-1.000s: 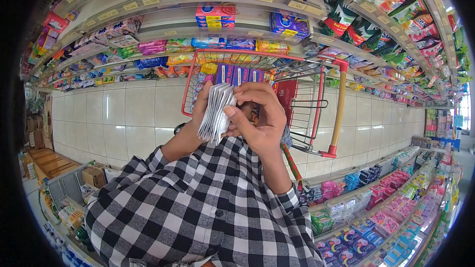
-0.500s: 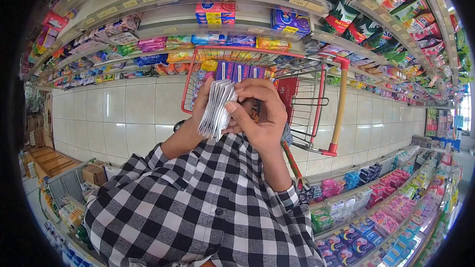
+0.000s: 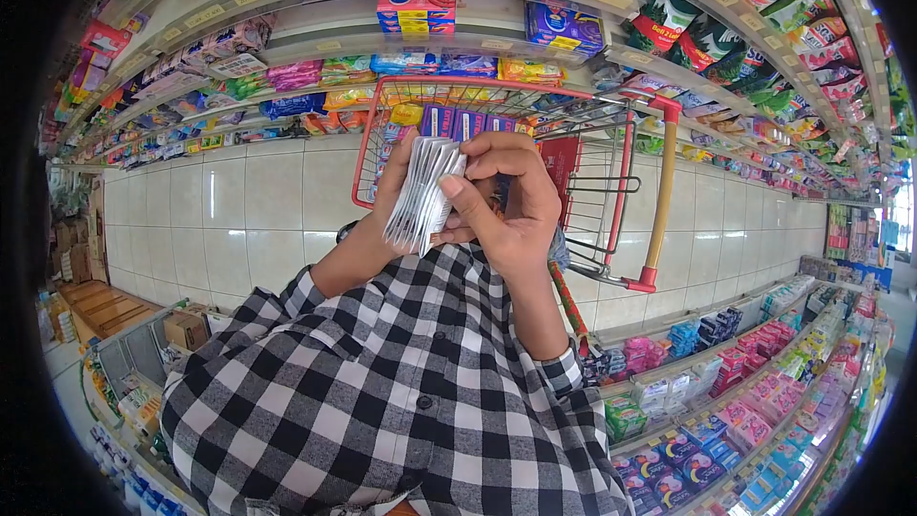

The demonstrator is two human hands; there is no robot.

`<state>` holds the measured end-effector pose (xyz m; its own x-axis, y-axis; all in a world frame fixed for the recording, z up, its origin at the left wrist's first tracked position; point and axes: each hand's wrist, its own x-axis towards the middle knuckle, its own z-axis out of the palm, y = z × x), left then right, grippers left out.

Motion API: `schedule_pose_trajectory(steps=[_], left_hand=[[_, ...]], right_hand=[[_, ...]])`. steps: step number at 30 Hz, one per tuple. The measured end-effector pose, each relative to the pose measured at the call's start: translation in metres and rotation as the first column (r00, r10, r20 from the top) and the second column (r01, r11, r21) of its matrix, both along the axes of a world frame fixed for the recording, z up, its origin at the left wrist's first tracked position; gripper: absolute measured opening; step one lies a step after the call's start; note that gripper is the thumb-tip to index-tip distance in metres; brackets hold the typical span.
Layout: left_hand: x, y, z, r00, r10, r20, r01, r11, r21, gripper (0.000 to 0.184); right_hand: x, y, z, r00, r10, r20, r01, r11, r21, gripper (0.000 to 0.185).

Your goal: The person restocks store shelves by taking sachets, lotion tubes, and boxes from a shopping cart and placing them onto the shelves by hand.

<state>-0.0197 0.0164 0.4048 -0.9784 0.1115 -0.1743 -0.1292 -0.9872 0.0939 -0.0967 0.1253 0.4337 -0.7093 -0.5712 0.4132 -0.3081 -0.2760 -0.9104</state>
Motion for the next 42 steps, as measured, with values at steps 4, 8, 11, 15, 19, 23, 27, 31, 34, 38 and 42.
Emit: schedule_pose_trajectory(steps=[4,8,11,15,19,23,27,31,34,38,42], left_hand=[[-0.002,-0.001,-0.012,0.982,-0.045,-0.182,0.055,0.997,0.048,0.060],[-0.003,-0.001,-0.009,0.995,-0.036,-0.093,0.042,0.997,0.058,0.058],[-0.005,0.000,-0.011,0.998,-0.015,-0.064,0.020,0.997,0.076,0.065],[-0.008,0.000,-0.005,0.999,0.035,-0.015,-0.034,0.998,0.050,0.062],[-0.007,-0.003,-0.006,0.997,0.070,0.031,-0.069,0.997,-0.017,0.062],[-0.004,-0.005,-0.002,0.997,0.068,0.033,-0.064,0.993,-0.104,0.066],[0.000,-0.006,-0.014,0.996,0.034,-0.085,-0.036,0.999,-0.030,0.061],[0.000,-0.003,-0.018,0.989,-0.001,-0.151,-0.007,0.999,-0.050,0.064],[-0.001,-0.002,-0.017,0.982,-0.007,-0.189,-0.002,0.999,-0.047,0.066],[0.000,-0.001,-0.015,0.992,-0.006,-0.125,-0.007,0.995,-0.097,0.066],[0.000,-0.001,-0.017,0.990,-0.007,-0.140,-0.008,0.994,-0.108,0.066]], right_hand=[[0.001,-0.001,0.002,0.999,0.008,0.051,-0.008,1.000,0.004,0.026],[0.000,-0.002,-0.001,0.997,0.001,0.078,-0.002,1.000,0.010,0.025],[-0.003,-0.001,-0.005,0.995,-0.019,0.097,0.014,0.999,0.049,0.023],[-0.001,-0.001,-0.003,0.988,-0.042,0.148,0.030,0.996,0.080,0.021],[0.002,0.000,0.002,0.990,-0.030,0.140,0.018,0.996,0.085,0.021],[0.006,0.001,0.010,0.990,-0.048,0.130,0.031,0.991,0.130,0.021],[0.010,0.004,0.021,0.978,-0.074,0.197,0.038,0.983,0.178,0.020],[0.009,0.004,0.018,0.988,-0.110,0.111,0.092,0.983,0.159,0.016],[0.009,0.004,0.020,0.987,-0.111,0.116,0.093,0.985,0.148,0.014],[0.008,0.005,0.014,0.986,-0.115,0.125,0.096,0.985,0.144,0.015],[0.009,0.005,0.014,0.981,-0.121,0.154,0.100,0.985,0.141,0.016]])
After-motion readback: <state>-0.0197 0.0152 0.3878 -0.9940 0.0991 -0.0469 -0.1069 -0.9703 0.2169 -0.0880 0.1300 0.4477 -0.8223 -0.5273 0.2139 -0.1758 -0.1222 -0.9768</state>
